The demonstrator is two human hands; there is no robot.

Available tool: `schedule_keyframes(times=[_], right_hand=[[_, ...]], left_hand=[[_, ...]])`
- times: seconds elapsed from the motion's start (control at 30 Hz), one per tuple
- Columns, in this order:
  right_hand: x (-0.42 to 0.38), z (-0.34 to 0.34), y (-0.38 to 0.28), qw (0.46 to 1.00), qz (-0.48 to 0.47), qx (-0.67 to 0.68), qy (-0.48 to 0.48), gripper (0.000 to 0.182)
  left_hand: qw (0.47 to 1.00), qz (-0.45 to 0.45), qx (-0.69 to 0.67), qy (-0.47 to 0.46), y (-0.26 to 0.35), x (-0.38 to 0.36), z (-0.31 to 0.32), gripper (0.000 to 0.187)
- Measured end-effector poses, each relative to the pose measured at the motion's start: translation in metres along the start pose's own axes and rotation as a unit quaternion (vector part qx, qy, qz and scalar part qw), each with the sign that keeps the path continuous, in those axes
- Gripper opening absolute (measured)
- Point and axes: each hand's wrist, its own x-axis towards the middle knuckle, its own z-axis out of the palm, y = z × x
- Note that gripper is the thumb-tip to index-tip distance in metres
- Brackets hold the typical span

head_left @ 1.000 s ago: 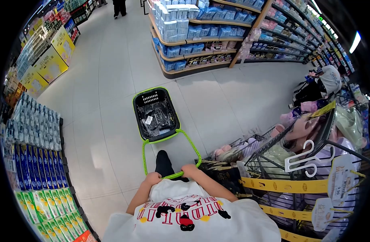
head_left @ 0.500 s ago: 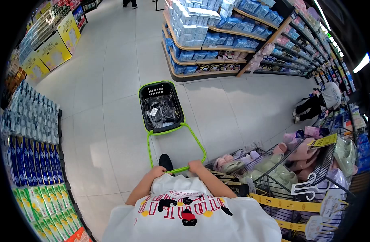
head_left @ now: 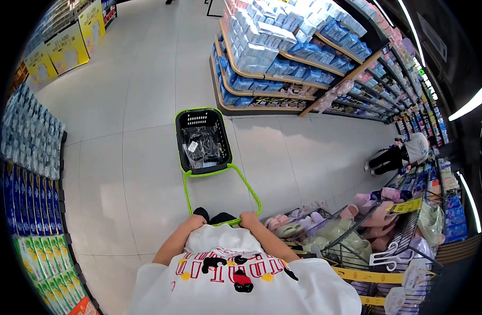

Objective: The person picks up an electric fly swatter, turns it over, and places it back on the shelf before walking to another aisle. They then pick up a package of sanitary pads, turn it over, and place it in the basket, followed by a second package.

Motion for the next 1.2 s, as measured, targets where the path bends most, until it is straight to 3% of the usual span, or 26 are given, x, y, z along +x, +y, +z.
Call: schedule_keyframes(times=[0.13, 0.27, 0.3, 0.4, 0.43, 0.47, 0.53, 0.57, 0.63, 0.67, 0.73, 0.9, 1.07, 1.2], right_hand=[[0.004, 0.001, -0.004, 1.0, 0.0, -0.006, 0.0, 0.023], [0.007, -0.012, -0.007, 0.999, -0.012, -0.031, 0.0, 0.021], [0.009, -0.011, -0.007, 0.999, -0.013, -0.038, -0.007, 0.022], [0.012, -0.011, -0.005, 0.999, -0.032, -0.016, 0.017, 0.025], [0.018, -0.011, -0.005, 0.999, -0.039, -0.024, 0.015, 0.025], [0.023, -0.011, -0.005, 0.999, -0.049, -0.015, -0.002, 0.026], [0.032, -0.022, -0.006, 0.997, -0.069, -0.012, -0.022, 0.028], [0.037, -0.026, -0.009, 0.996, -0.084, -0.008, -0.021, 0.028], [0.04, -0.029, -0.014, 0.995, -0.096, 0.003, -0.029, 0.028], [0.047, -0.03, -0.015, 0.993, -0.12, 0.009, -0.02, 0.029], [0.051, -0.036, -0.015, 0.99, -0.14, 0.017, -0.02, 0.029], [0.071, -0.055, -0.009, 0.984, -0.161, 0.009, -0.073, 0.03], [0.089, -0.069, 0.011, 0.987, -0.145, 0.032, -0.067, 0.032], [0.118, -0.079, 0.025, 0.986, -0.153, 0.037, -0.051, 0.031]], left_hand=[[1.0, 0.018, -0.008, -0.004, -0.006, -0.003, -0.005, 0.025], [1.0, -0.024, 0.008, -0.016, 0.01, -0.009, -0.023, 0.028], [0.998, -0.037, 0.035, -0.034, 0.008, -0.006, -0.022, 0.021], [1.0, -0.019, -0.01, 0.022, -0.002, -0.006, -0.018, 0.02], [0.999, -0.034, -0.012, 0.029, -0.002, -0.006, -0.018, 0.033], [0.998, -0.039, -0.02, 0.035, -0.002, -0.007, -0.018, 0.033], [0.998, -0.041, 0.055, 0.011, 0.005, -0.012, -0.033, 0.053], [0.997, -0.047, 0.052, 0.016, 0.0, -0.01, -0.032, 0.053], [0.984, 0.014, 0.077, 0.158, -0.013, -0.011, -0.016, 0.067], [0.986, 0.013, 0.073, 0.151, -0.019, -0.012, -0.013, 0.067], [0.979, 0.019, 0.081, 0.189, -0.016, -0.012, -0.02, 0.066], [0.981, -0.012, 0.09, 0.17, -0.004, -0.005, -0.042, 0.057], [0.985, -0.043, 0.162, 0.037, -0.019, 0.036, -0.045, 0.028], [0.982, -0.05, 0.183, 0.013, -0.018, 0.059, -0.067, 0.023]])
